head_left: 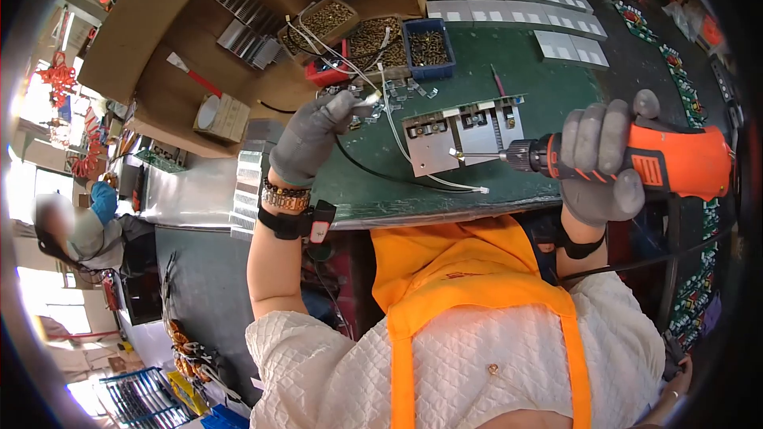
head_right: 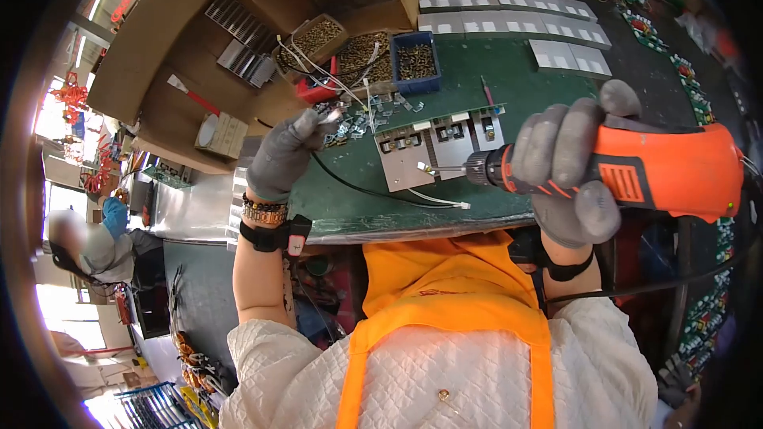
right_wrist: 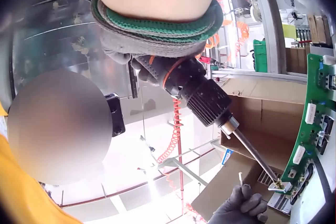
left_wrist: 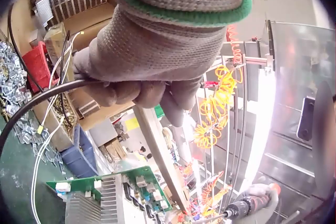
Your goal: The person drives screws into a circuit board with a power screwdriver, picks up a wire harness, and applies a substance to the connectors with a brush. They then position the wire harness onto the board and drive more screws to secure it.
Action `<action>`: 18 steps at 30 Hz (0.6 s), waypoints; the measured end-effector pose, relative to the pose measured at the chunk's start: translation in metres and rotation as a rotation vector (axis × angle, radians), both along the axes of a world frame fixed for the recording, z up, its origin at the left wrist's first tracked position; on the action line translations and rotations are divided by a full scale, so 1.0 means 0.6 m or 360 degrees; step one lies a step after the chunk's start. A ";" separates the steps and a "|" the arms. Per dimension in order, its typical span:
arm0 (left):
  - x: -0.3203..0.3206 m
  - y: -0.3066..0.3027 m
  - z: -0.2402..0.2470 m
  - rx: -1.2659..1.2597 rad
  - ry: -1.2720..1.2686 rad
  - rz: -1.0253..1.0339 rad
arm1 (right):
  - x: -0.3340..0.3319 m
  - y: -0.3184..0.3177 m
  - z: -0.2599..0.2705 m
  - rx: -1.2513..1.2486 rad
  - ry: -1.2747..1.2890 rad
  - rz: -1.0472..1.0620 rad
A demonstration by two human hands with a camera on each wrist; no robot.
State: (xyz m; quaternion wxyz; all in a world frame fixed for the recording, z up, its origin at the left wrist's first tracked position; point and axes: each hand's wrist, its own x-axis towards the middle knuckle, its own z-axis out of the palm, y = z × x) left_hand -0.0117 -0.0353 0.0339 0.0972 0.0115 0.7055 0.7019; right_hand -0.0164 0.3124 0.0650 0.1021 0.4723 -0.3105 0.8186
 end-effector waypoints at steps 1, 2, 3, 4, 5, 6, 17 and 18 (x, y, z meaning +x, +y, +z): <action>0.001 -0.002 -0.003 0.0088 -0.0004 -0.0040 | -0.003 -0.003 0.000 0.0014 0.0004 0.0000; 0.002 -0.001 -0.005 0.0100 0.0001 -0.0037 | -0.006 -0.006 -0.002 0.0054 0.0046 0.0025; 0.004 0.000 -0.005 -0.0060 0.0039 -0.0068 | -0.010 -0.011 -0.002 0.0092 0.0087 0.0053; 0.006 0.001 -0.005 -0.0224 0.0076 -0.0098 | -0.012 -0.017 -0.002 0.0101 0.0092 0.0060; 0.010 0.004 -0.004 -0.0217 0.0079 -0.0093 | -0.015 -0.025 -0.002 0.0112 0.0130 0.0074; 0.015 0.010 -0.003 -0.0303 0.0087 -0.0089 | -0.017 -0.029 -0.002 0.0123 0.0166 0.0086; 0.035 0.071 -0.068 -0.1274 0.0745 -0.0001 | -0.043 -0.067 0.006 0.0256 0.0272 0.0215; 0.035 0.073 -0.072 -0.1411 0.0980 0.0058 | -0.047 -0.069 0.007 0.0273 0.0328 0.0270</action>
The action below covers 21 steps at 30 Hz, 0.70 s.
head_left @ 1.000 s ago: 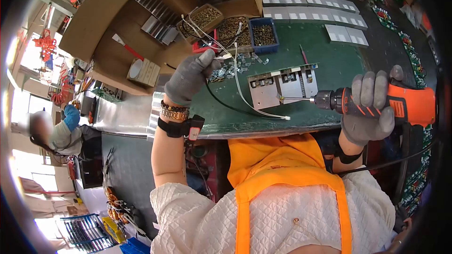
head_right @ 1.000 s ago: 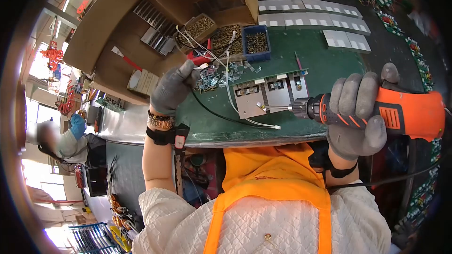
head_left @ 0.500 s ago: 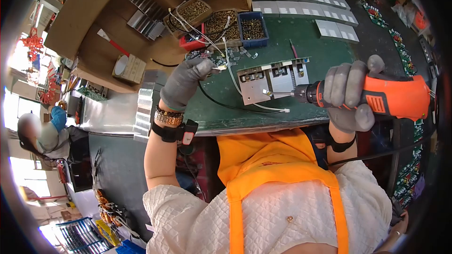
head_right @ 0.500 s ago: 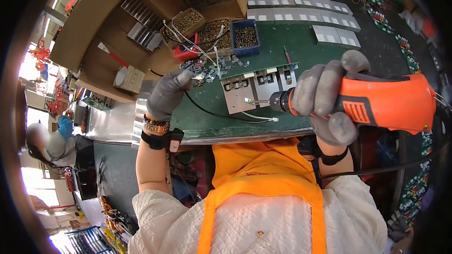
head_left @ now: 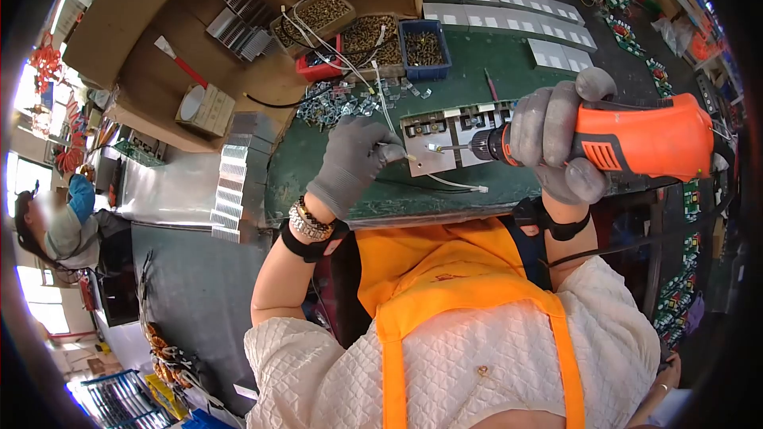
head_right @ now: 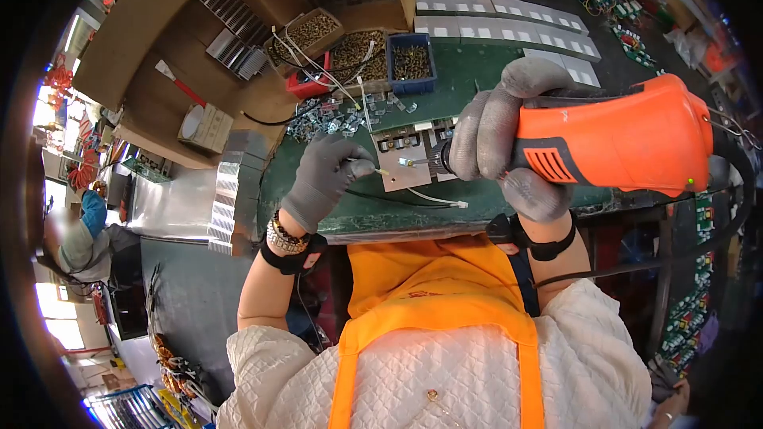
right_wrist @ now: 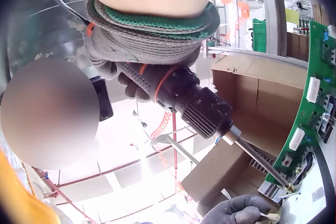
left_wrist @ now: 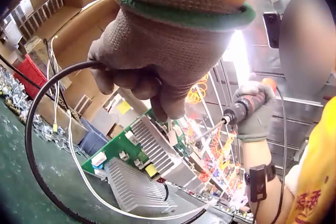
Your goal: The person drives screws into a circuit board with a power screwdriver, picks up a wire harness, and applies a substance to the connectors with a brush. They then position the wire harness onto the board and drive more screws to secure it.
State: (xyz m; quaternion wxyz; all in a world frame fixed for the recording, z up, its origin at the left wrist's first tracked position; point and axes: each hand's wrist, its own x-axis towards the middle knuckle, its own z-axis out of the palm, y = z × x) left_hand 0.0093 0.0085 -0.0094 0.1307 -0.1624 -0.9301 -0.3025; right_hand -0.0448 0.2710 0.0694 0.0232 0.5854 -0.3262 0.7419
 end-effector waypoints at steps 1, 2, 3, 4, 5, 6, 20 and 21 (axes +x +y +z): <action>0.000 0.000 -0.005 0.0008 0.0006 0.0002 | -0.001 -0.004 0.001 0.0001 0.0011 0.0050; -0.001 -0.001 -0.010 -0.0004 0.0088 0.0011 | -0.002 -0.006 0.001 0.0010 0.0017 0.0051; -0.002 0.000 -0.012 -0.0016 0.0172 0.0020 | -0.002 -0.009 0.001 0.0016 0.0023 0.0076; -0.002 0.000 -0.013 -0.0008 0.0185 0.0021 | -0.003 -0.011 0.001 0.0022 0.0035 0.0100; 0.001 0.002 -0.013 -0.0010 0.0180 0.0042 | 0.002 -0.014 -0.001 0.0004 -0.0025 0.0067; 0.001 0.002 -0.010 -0.0015 0.0184 0.0063 | 0.007 -0.018 0.000 0.0006 -0.0086 0.0067; 0.023 0.036 -0.075 0.0142 0.0625 0.0403 | 0.000 -0.051 0.007 0.0158 0.0017 0.0152; 0.022 0.037 -0.075 0.0180 0.0596 0.0421 | -0.001 -0.052 0.009 0.0157 0.0049 0.0191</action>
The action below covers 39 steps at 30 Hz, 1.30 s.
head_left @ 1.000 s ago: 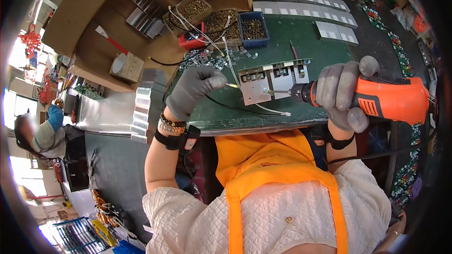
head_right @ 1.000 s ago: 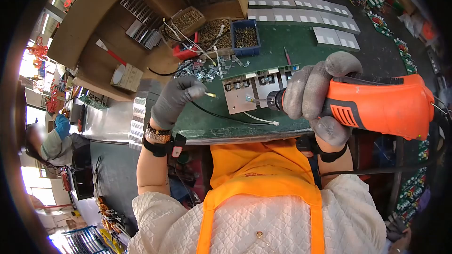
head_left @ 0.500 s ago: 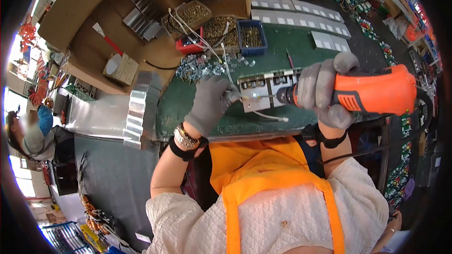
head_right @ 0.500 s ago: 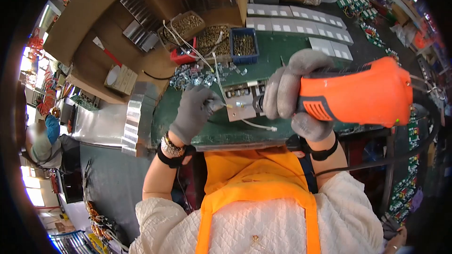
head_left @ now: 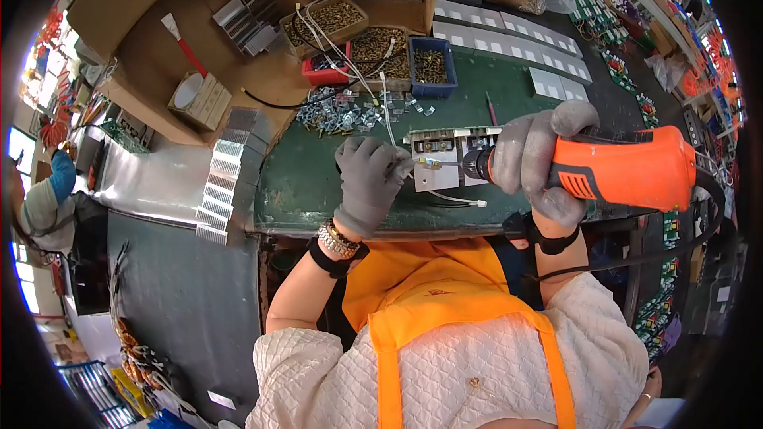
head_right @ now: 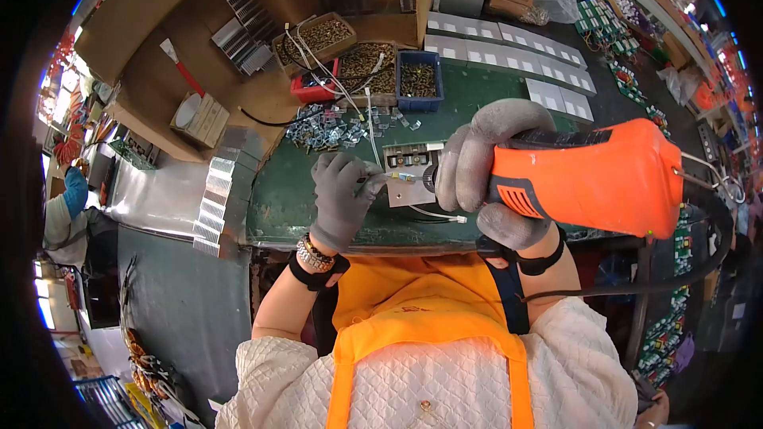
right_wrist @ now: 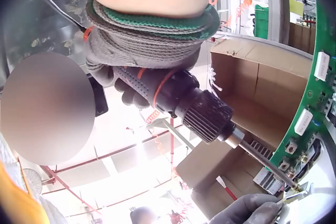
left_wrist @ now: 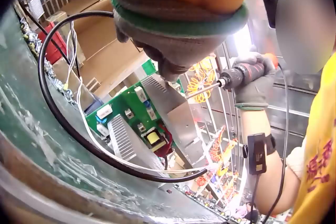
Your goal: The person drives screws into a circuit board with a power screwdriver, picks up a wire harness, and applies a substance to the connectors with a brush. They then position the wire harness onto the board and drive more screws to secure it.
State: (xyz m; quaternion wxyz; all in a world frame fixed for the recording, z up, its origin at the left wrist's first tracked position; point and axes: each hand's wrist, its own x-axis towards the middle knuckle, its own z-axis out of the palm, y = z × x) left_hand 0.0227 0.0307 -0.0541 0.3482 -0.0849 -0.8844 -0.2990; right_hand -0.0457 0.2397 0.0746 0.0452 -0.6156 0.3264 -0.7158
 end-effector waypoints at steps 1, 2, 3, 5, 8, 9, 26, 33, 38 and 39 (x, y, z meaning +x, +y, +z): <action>-0.001 0.001 -0.002 0.0006 0.0007 0.0006 | 0.000 0.000 0.002 0.0006 0.0007 0.0006; -0.002 0.002 -0.005 0.0012 -0.0002 0.0015 | 0.002 0.001 0.003 0.0035 0.0003 0.0017; -0.003 0.002 -0.007 0.0018 -0.0013 0.0024 | 0.004 0.001 0.003 0.0064 -0.0003 0.0027; -0.001 0.003 -0.007 0.0041 0.0006 0.0013 | 0.007 0.003 0.002 0.0079 -0.0004 0.0006; 0.007 0.006 -0.009 0.0076 0.0034 -0.0002 | 0.010 0.001 0.001 0.0084 0.0010 -0.0031; 0.009 0.005 -0.010 0.0082 0.0048 -0.0007 | 0.009 -0.001 0.002 0.0091 0.0025 -0.0018; 0.004 0.003 -0.027 0.0134 0.0146 -0.0004 | 0.015 -0.027 0.009 0.0165 0.0177 -0.0137; 0.012 0.007 -0.027 0.0183 0.0135 0.0017 | 0.043 -0.020 0.002 0.0118 0.0002 -0.0244; 0.010 0.009 -0.031 0.0200 0.0139 0.0019 | 0.066 -0.019 0.008 0.0257 0.0121 -0.0288; 0.010 0.008 -0.031 0.0201 0.0123 0.0008 | 0.072 -0.021 0.003 0.0181 0.0059 -0.0332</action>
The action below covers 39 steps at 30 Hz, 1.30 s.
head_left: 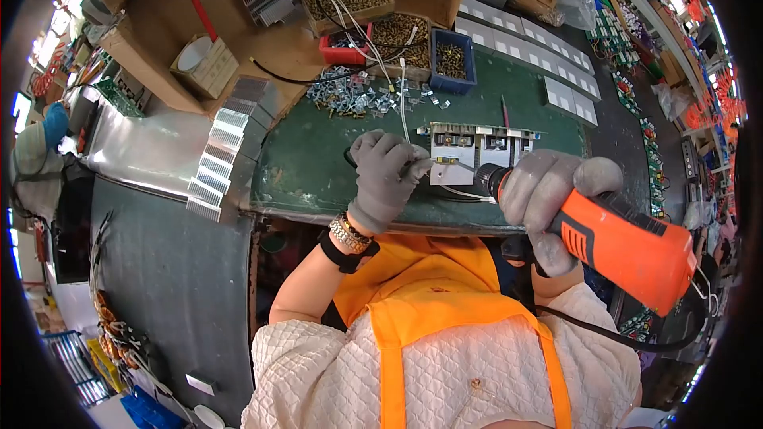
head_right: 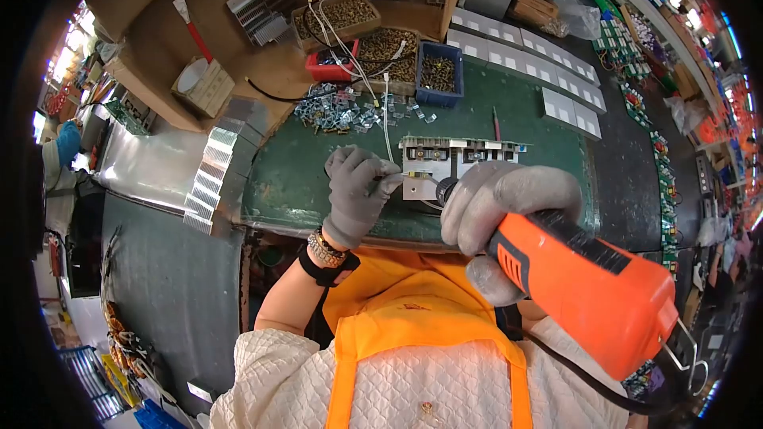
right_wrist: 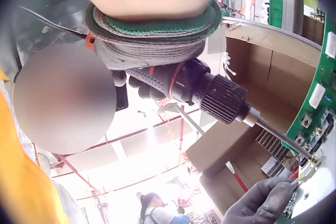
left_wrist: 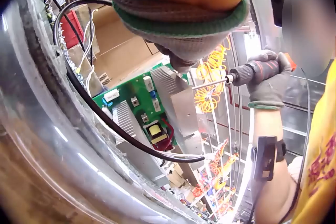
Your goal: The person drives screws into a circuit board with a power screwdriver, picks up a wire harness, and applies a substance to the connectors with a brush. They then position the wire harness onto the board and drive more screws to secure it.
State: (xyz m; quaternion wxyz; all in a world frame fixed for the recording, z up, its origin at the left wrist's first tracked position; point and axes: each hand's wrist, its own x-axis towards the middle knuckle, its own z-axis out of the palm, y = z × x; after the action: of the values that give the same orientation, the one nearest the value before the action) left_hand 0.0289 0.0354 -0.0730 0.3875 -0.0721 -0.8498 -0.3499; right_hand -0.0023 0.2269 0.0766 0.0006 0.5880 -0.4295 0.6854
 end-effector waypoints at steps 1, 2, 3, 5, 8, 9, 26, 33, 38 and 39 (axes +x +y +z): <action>0.000 -0.001 0.000 0.0005 -0.0004 0.0003 | -0.001 0.001 0.002 0.0037 0.0029 0.0021; 0.000 -0.001 -0.001 0.0015 0.0010 -0.0001 | -0.001 0.000 0.000 0.0042 0.0024 0.0024; 0.000 -0.001 -0.002 0.0025 0.0022 -0.0006 | -0.001 -0.002 -0.003 0.0006 0.0021 0.0024; -0.001 0.000 -0.003 0.0037 0.0019 -0.0001 | -0.005 0.000 -0.003 -0.0009 0.0059 -0.0011; -0.004 0.000 -0.003 0.0033 0.0019 0.0013 | -0.018 -0.003 0.002 -0.0007 0.0046 -0.0011; -0.005 -0.001 -0.003 0.0022 0.0017 0.0022 | -0.020 -0.003 0.002 -0.0006 0.0043 -0.0012; -0.009 -0.002 -0.007 0.0037 0.0016 -0.0005 | -0.027 -0.006 0.004 0.0013 0.0028 0.0146; -0.013 -0.005 -0.005 0.0009 -0.0024 -0.0004 | -0.026 -0.015 -0.003 0.0024 0.0075 0.0128; -0.024 -0.011 -0.004 0.0015 -0.0023 -0.0046 | -0.029 -0.013 0.006 0.0186 0.0098 0.0047; -0.024 -0.011 -0.004 0.0023 -0.0021 -0.0059 | -0.027 -0.012 0.009 0.0242 0.0059 -0.0015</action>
State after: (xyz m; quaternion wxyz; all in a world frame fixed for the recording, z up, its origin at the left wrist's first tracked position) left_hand 0.0143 0.0287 -0.0754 0.3759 -0.0827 -0.8484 -0.3635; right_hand -0.0183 0.2200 0.0822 -0.0329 0.5968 -0.4830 0.6398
